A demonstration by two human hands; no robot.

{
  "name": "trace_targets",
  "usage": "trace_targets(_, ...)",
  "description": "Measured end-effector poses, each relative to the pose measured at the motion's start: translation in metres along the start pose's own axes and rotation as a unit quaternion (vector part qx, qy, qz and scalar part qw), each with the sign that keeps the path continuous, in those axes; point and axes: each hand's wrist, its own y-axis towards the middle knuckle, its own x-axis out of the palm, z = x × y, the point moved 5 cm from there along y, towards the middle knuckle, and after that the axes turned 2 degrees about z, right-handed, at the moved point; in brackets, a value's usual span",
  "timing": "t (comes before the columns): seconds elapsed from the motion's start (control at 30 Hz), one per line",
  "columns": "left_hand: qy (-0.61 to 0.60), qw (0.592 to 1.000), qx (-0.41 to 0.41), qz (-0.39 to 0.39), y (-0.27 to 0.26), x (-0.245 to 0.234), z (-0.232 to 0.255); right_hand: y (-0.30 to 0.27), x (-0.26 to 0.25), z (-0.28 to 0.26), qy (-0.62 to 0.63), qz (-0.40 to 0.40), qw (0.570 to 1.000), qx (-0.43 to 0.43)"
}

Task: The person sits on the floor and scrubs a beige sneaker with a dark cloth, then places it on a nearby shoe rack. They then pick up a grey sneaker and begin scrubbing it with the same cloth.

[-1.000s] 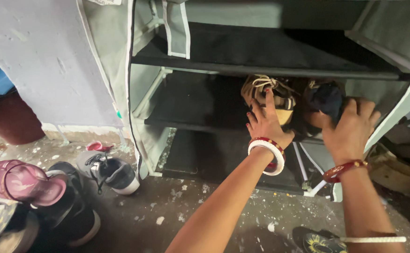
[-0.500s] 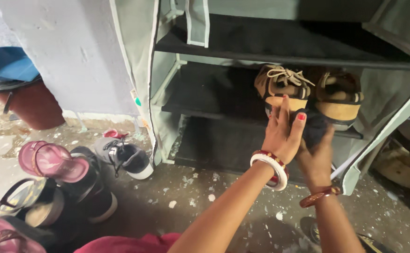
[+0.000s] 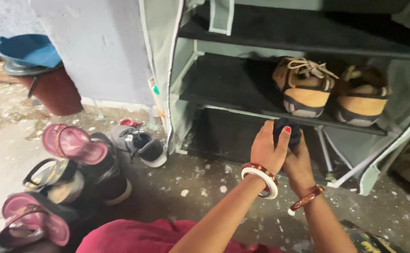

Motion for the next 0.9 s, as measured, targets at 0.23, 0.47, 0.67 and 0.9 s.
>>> trace_targets(0.23,0.060,0.997,0.023,0.050,-0.002,-0.034,-0.024,0.002,0.031,0.019,0.061,-0.012,0.998,-0.005)
trace_targets(0.47,0.154,0.978,0.054,0.131,-0.010,-0.093,-0.063,-0.006,0.100,0.052,-0.053,-0.016,0.998,-0.018)
trace_targets(0.67,0.223,0.938,0.017,0.266,-0.007,-0.171,-0.117,-0.005,0.171,0.059,-0.026,-0.060,0.997,-0.042)
trace_targets(0.9,0.268,0.886,-0.054,0.373,0.016,-0.242,-0.191,0.007,0.268,0.068,-0.090,-0.207,0.956,-0.190)
